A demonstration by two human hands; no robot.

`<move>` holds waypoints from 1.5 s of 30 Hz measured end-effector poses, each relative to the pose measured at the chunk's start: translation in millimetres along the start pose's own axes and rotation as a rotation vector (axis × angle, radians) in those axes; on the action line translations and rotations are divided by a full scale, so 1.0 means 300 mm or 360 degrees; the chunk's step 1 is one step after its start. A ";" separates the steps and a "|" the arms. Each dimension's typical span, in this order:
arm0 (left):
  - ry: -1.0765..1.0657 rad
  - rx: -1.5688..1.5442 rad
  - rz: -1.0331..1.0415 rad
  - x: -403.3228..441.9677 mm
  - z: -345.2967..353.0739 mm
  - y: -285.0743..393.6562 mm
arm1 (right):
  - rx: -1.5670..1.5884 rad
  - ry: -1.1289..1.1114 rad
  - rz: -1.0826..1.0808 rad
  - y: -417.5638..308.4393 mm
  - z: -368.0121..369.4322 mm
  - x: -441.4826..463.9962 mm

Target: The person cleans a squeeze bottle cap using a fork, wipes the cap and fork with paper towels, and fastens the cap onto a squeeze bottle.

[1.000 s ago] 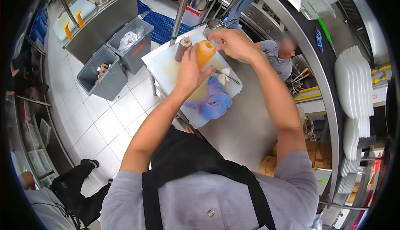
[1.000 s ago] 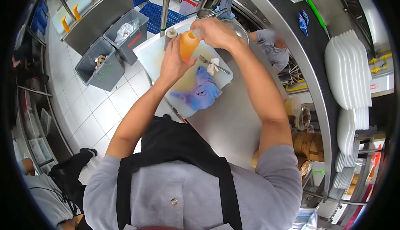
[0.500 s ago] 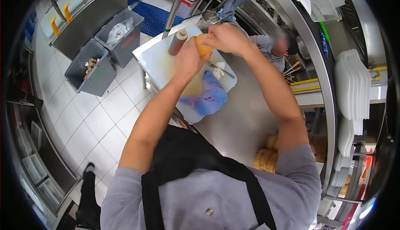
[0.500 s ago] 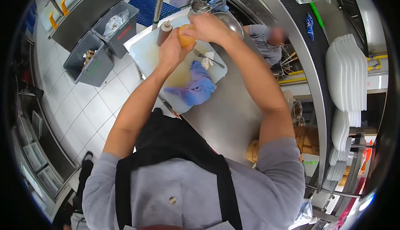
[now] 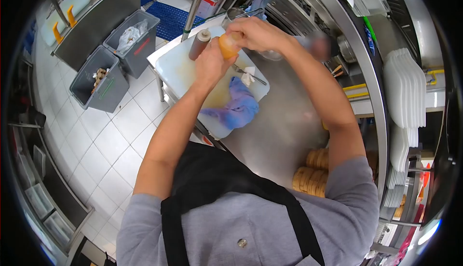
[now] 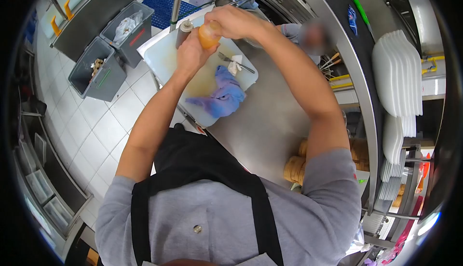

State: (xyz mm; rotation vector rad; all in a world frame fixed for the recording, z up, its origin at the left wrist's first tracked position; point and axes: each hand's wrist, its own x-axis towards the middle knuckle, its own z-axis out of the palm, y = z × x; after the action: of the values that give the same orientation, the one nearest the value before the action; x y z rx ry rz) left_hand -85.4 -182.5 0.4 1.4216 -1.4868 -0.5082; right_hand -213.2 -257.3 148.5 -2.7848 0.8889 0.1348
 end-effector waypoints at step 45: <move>-0.0050 -0.0364 -0.0189 -0.135 0.189 -0.261 | 0.0273 0.0222 0.0503 -0.066 -0.061 -0.113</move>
State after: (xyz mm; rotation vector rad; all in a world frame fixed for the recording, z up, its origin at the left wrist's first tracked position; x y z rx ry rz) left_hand -99.9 -181.0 -103.3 1.3306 -1.3274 -0.7530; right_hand -228.9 -226.7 175.0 -2.5033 1.3051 -0.0844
